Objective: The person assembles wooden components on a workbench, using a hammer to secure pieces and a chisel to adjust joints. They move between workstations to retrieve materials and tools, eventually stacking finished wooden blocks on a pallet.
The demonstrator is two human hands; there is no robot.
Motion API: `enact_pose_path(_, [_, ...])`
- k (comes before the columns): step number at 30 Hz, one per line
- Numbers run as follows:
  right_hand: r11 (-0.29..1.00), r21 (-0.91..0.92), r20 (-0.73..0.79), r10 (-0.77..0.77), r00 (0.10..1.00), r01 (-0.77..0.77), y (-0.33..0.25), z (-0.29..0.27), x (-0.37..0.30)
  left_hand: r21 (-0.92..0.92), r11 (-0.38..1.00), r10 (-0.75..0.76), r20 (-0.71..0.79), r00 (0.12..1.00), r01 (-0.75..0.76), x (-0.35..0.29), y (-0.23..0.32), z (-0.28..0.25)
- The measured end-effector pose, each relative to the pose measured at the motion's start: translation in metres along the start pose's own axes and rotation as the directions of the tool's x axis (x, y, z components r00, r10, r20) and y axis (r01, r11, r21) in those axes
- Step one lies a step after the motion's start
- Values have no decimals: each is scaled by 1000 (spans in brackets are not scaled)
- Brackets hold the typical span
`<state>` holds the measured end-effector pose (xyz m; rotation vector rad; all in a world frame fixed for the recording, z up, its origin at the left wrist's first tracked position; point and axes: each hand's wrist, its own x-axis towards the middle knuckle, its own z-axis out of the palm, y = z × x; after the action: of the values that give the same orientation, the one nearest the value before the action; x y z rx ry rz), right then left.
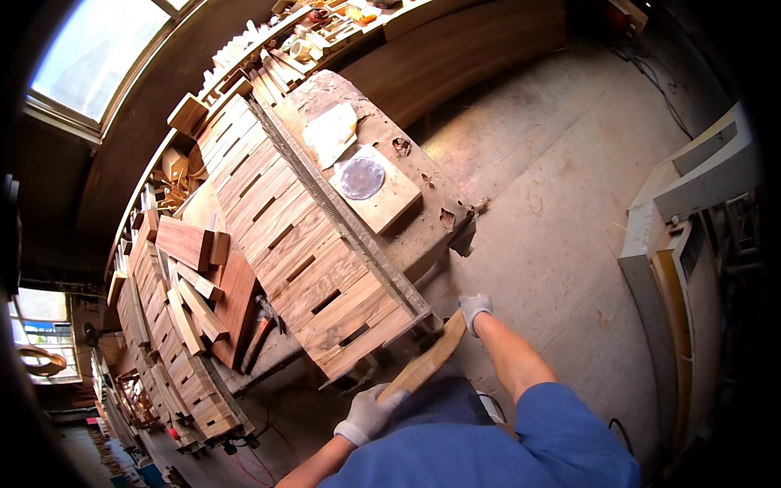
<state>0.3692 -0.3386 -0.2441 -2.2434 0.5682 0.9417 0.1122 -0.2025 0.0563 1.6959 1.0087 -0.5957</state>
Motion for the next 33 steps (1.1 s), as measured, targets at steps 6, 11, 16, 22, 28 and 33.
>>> enact_pose_path(6, [999,14,202,42,979,-46,25,24,31,179,983,-35,23,999,31,-1,23,1])
enact_pose_path(11, [990,-140,344,50,937,-2,24,37,32,243,970,-17,52,998,3,1,42,5])
enact_pose_path(16, [972,76,371,181,911,-224,36,45,40,308,951,16,77,997,-39,-5,59,-5])
enact_pose_path(22, [985,101,283,104,953,-138,38,48,39,82,927,372,-83,924,-366,18,6,22])
enact_pose_path(28, [931,259,337,161,928,-256,33,39,-2,-240,890,378,-82,922,-386,19,1,25])
enact_pose_path(33, [921,260,412,166,896,-290,31,36,-3,-348,831,469,18,883,-434,26,0,13])
